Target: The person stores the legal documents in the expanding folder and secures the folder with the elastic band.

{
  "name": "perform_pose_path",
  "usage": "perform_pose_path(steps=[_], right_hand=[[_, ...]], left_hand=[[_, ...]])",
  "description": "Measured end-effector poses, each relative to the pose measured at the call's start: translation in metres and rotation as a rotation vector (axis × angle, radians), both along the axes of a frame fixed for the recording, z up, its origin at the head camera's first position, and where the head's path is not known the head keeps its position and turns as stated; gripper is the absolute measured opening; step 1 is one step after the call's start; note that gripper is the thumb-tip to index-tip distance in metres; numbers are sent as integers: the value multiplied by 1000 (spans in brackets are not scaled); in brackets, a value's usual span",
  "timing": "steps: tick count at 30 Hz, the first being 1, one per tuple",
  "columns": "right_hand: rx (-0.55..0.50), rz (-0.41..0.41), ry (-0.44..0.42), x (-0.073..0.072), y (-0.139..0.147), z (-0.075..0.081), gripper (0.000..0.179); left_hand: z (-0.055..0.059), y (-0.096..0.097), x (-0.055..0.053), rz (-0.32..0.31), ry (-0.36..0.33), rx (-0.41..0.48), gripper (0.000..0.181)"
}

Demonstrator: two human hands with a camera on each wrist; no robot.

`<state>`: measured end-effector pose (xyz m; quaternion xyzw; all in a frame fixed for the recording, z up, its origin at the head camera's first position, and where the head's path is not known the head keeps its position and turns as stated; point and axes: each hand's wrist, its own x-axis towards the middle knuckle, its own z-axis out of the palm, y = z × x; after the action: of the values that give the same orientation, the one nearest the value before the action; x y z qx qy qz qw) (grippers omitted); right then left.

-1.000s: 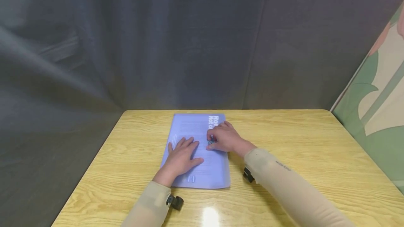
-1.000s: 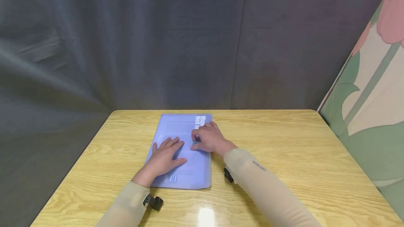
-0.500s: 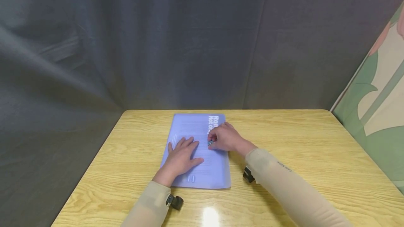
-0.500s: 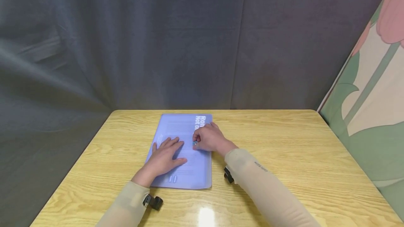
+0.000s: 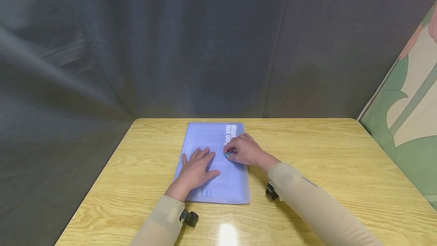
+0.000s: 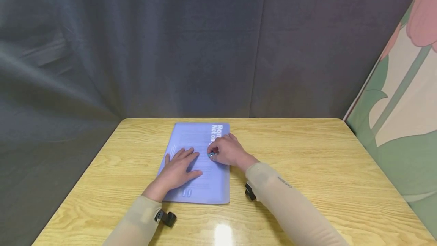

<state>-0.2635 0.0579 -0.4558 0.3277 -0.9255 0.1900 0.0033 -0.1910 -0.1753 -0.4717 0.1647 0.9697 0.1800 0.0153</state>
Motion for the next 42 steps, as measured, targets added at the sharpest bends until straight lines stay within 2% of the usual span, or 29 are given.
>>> perform_pose_path(steps=[10, 17, 26, 33, 37, 42], right_hand=[[4, -1, 35, 0, -1, -8, 19], [32, 34, 18, 3, -1, -7, 20], [-86, 87, -45, 3, 10, -9, 22], [-146, 43, -164, 2, 21, -10, 27], [-137, 21, -170, 2, 25, -8, 29], [-118, 3, -135, 3, 25, -7, 32]], left_hand=[[1, -3, 0, 0, 2, 6, 70], [3, -4, 0, 3, 0, -1, 70], [1, -2, 1, -2, 2, 1, 70], [1, -2, 4, -1, -12, 2, 71], [2, -2, 3, 3, -11, -12, 71], [4, 0, 2, 3, -20, -15, 71]])
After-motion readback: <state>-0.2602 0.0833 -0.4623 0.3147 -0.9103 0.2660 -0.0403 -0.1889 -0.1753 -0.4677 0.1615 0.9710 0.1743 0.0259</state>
